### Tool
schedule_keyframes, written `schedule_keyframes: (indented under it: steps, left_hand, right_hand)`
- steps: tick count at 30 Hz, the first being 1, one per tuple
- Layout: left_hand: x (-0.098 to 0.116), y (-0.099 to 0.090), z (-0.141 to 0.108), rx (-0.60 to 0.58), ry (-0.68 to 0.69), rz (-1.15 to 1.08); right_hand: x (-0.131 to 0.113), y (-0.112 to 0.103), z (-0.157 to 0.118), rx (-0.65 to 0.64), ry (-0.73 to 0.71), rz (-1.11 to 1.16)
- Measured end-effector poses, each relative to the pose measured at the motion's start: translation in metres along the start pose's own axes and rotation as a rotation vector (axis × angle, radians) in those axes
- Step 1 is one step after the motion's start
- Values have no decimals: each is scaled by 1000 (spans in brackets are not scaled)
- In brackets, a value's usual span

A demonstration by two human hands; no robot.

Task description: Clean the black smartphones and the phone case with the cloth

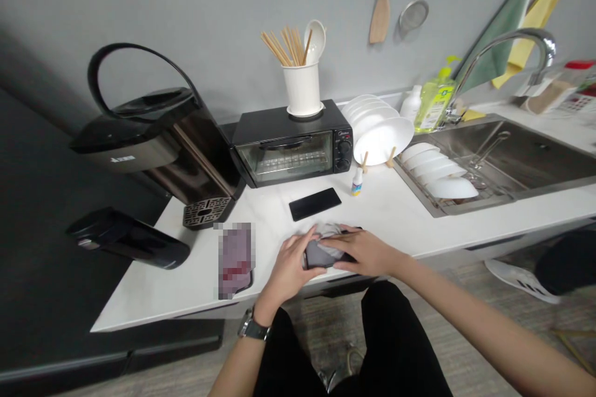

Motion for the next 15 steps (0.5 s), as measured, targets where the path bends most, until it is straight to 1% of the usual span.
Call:
schedule_keyframes:
  steps: [2,3,5,7,10,12,13,15]
  left_hand:
    - [3,0,1,8,6,1]
    - [4,0,1,10,7,0]
    - [5,0,2,3,14,-2]
    - [5,1,1,-12,27,-5]
    - [2,0,0,-24,21,-9]
    - [0,-1,-1,-26,-4,-7]
    - [-1,-1,-1,-27,-14,-3]
    - [1,-2,-1,-33,-15,7]
  right_hand:
    - [10,-10,-25,4,67,-13]
    - [10,-12,-37,11,99,-11]
    - [2,-9,-50,5,118,11]
    - [-13,2,-43,-13,73,51]
    - [-31,20,-6,-20,-52,102]
    - [-28,25,15,-6,-101,90]
    - [-23,25,19,-1,-108,72]
    - [-9,19,13,18,-80,29]
Point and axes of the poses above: each hand's wrist, its own z-axis towards the middle knuckle, its own y-axis out of the palm, x = y × z, the point moved 4 cm from there along z, towards the middle knuckle, and after that the axes turned 3 degrees about y, right-handed, at the moved point
